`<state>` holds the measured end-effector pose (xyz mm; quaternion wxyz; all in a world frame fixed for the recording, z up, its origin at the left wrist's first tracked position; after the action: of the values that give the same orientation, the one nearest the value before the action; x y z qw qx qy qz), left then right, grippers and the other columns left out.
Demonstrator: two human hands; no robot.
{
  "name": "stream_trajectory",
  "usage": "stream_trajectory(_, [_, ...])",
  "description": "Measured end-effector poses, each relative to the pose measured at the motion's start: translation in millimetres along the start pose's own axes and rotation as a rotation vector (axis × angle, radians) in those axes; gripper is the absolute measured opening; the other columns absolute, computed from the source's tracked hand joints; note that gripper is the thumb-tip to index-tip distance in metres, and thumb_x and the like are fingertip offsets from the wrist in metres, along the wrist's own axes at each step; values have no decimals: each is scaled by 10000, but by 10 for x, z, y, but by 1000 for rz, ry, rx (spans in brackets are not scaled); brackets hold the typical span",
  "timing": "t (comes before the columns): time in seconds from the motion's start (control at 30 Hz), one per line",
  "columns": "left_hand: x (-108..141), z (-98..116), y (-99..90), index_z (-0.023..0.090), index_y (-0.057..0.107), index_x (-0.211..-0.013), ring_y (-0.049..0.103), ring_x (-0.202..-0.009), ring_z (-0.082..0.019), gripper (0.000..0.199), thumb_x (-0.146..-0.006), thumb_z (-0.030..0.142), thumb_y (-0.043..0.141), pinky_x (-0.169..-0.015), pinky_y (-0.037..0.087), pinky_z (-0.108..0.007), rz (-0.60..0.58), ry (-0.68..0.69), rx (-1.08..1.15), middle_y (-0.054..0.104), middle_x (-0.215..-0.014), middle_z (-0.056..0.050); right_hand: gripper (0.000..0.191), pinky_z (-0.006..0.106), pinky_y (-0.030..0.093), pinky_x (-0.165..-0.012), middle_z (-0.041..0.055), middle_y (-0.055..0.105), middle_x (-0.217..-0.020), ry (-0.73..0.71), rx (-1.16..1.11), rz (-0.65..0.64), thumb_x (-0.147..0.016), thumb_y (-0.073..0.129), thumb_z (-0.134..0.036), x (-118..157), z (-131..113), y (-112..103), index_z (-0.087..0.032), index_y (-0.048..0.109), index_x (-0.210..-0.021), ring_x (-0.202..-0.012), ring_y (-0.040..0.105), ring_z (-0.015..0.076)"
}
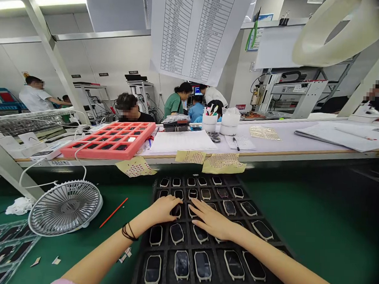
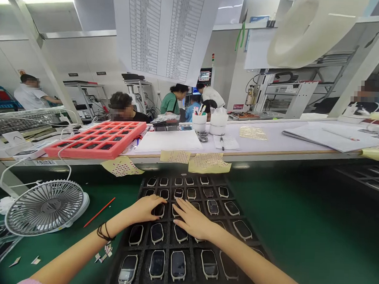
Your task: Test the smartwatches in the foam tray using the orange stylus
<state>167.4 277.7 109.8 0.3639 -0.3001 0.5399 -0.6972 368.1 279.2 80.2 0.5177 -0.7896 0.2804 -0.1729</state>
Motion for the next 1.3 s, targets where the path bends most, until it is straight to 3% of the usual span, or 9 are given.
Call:
stream_trajectory(0.13, [-54, -18, -53, 190, 572, -1036, 617, -914, -222, 422, -641, 229, 716, -825, 500, -312, 50, -2, 77, 650, -983, -48, 563, 466, 172, -1157, 91, 171, -1541, 18, -43, -49, -980, 341, -468, 436, -178, 12, -188, 282, -1464, -1417, 139, 259])
stream_trajectory(0.27, [-154, 99, -68, 183, 502, -1143, 595, -959, -183, 439, -736, 262, 645, -849, 485, -268, 132, -12, 114, 596, -1075, -63, 510, 502, 212, -1143, 17, 154, -1545, 23, -82, -20, -980, 378, -441, 792, -301, 108, -315, 261, -1460, -1411, 142, 281])
stream_trajectory(0.4, [-362, 321, 51, 197, 544, -1138, 619, -963, -208, 451, -715, 255, 688, -841, 490, -272, 66, 17, 97, 628, -1068, -64, 499, 514, 257, -1125, 20, 182, -1533, 19, 15, 66, -994, 362, -390, 983, -389, 229, -302, 237, -1469, -1398, 194, 297])
stream_trajectory(0.6, [-581, 475, 157, 156, 563, -1169, 654, -911, -306, 557, -639, 165, 737, -759, 506, -345, -27, -28, -22, 690, -999, -130, 521, 469, 360, -1084, 54, 264, -1501, -81, 172, 229, -980, 423, -311, 1066, -421, 349, -271, 257, -1472, -1348, 331, 305])
stream_trajectory(0.73, [-644, 508, 26, 183, 639, -1063, 668, -889, -274, 418, -666, 256, 747, -763, 495, -302, -33, -2, -45, 712, -964, -86, 485, 485, 395, -1059, 74, 330, -1472, -85, 162, 238, -969, 437, -352, 1068, -387, 347, -244, 365, -1436, -1329, 367, 313])
stream_trajectory(0.87, [-804, 687, -96, 182, 626, -1112, 656, -925, -237, 415, -743, 354, 703, -798, 479, -270, -8, 45, -57, 698, -1022, -77, 493, 479, 391, -1067, 71, 350, -1463, -104, 102, 277, -945, 492, -344, 1075, -369, 327, -244, 401, -1419, -1320, 387, 309])
stream_trajectory(1.07, [-1118, 1034, 48, 154, 687, -1012, 666, -857, -283, 391, -634, 200, 775, -715, 496, -295, -135, 130, -126, 711, -912, -113, 449, 465, 400, -1067, 59, 381, -1456, -64, 58, 275, -955, 471, -342, 1082, -364, 319, -242, 443, -1392, -1312, 408, 291])
stream_trajectory(1.3, [-1181, 1013, 42, 196, 685, -1010, 667, -870, -264, 385, -637, 246, 769, -719, 497, -283, -154, 111, -142, 720, -927, -77, 426, 491, 391, -1066, 76, 408, -1441, -37, 35, 238, -982, 392, -388, 1101, -394, 218, -220, 489, -1362, -1310, 408, 303])
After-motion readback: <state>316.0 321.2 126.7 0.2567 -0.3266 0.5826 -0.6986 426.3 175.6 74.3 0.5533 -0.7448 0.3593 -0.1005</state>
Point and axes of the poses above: each hand's wrist, its own x-axis away from the middle knuckle, its own y-axis out of the palm, z = x × y, the point moved 3 cm from there along -x, towards the middle knuckle
